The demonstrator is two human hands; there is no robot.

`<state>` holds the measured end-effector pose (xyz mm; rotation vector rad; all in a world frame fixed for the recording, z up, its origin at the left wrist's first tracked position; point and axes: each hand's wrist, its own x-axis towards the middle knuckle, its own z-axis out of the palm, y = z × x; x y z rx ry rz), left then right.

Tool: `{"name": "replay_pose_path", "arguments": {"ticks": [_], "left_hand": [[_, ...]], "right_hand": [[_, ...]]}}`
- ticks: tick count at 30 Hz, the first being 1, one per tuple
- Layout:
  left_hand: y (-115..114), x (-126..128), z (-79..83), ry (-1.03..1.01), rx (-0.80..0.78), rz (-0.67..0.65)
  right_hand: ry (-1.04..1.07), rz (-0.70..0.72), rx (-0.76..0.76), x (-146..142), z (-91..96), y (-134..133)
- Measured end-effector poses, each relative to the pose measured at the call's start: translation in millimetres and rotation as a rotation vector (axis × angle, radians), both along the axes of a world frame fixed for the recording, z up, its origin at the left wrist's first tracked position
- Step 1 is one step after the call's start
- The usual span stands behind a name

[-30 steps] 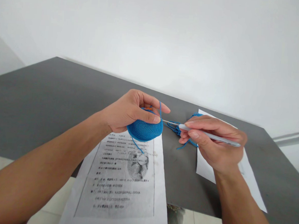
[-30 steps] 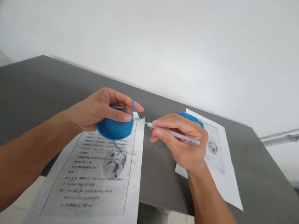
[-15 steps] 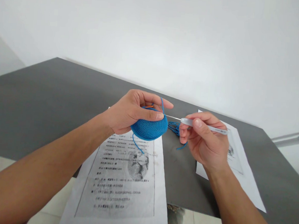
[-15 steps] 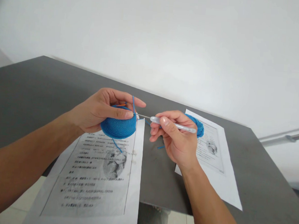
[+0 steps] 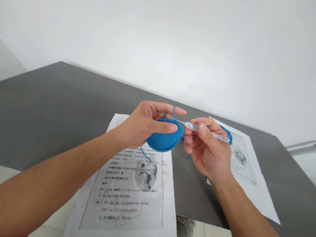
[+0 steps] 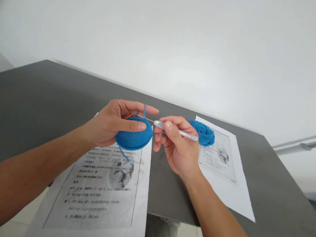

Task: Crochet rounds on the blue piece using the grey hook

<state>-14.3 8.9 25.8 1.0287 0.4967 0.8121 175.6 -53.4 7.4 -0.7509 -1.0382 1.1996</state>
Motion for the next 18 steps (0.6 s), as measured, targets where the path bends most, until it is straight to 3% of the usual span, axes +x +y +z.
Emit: {"name": "replay_pose_path", "arguments": {"ticks": [9, 18], "left_hand": [[-3.5, 5.7, 0.0, 0.002, -0.026, -0.010], [-4.1, 5.1, -7.1, -0.008, 0.135, -0.056]], "right_hand": [[-0.038, -0.100, 0.042, -6.3, -0.4, -0.6], [-0.032, -0.137, 0.097, -5.7, -3.6, 0.7]]}}
